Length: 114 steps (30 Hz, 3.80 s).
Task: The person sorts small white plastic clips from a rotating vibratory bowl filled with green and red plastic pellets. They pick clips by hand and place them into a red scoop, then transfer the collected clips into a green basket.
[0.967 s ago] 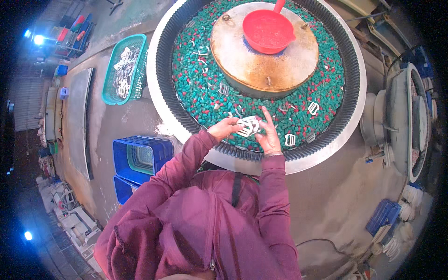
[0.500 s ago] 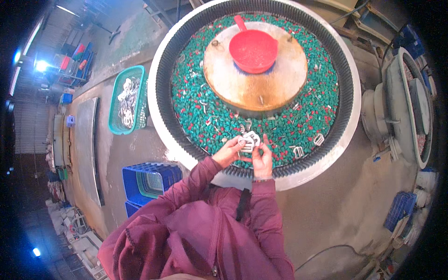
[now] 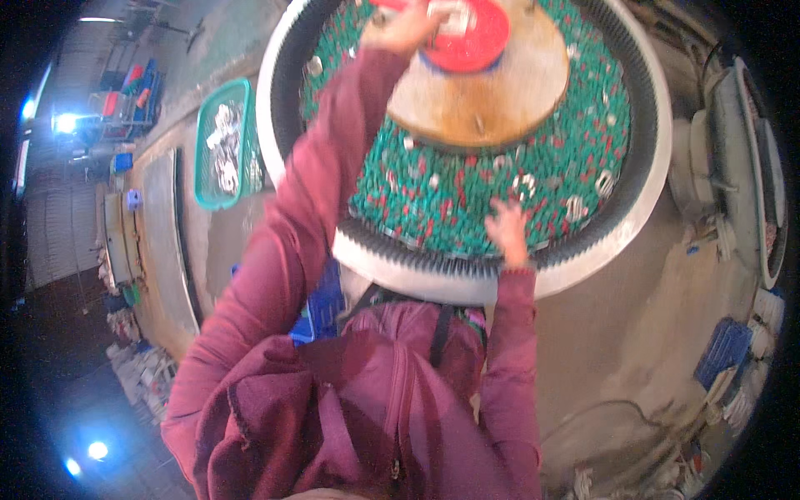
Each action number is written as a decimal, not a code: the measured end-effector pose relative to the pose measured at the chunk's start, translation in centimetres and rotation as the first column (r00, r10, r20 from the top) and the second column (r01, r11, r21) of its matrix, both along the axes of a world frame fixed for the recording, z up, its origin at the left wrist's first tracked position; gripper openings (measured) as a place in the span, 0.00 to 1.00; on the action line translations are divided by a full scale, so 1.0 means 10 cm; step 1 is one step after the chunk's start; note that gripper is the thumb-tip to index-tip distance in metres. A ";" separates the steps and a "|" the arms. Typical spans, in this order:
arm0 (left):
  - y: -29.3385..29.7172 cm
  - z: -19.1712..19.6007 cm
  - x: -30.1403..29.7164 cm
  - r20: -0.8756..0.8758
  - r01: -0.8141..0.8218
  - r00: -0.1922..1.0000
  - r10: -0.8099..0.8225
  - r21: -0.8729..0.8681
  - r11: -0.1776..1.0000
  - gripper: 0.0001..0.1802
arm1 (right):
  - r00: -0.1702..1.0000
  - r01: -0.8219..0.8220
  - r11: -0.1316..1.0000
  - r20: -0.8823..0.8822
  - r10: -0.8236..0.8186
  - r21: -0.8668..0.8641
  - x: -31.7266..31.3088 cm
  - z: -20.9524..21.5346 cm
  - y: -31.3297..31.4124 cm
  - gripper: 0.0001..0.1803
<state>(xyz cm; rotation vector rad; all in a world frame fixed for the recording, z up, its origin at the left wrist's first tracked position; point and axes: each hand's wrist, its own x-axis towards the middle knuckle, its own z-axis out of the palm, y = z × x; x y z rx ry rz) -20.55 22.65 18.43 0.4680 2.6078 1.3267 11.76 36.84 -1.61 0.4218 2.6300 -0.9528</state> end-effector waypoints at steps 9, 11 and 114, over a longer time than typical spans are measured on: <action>-0.75 -0.36 0.32 -0.635 0.030 0.711 -0.304 -0.404 0.914 0.12 | 0.959 -0.278 0.919 -0.022 0.284 -0.279 -0.93 -0.34 -0.59 0.26; -0.97 -0.68 0.98 -0.028 0.325 0.889 -0.457 -0.663 0.674 0.11 | 0.916 -0.400 0.915 -0.002 0.401 0.044 -1.00 -0.49 -0.88 0.33; -0.45 -0.04 0.07 -0.697 -0.198 0.716 0.050 -0.134 0.971 0.31 | 0.994 0.111 0.883 0.062 -0.093 -0.455 -0.40 -0.09 -0.18 0.29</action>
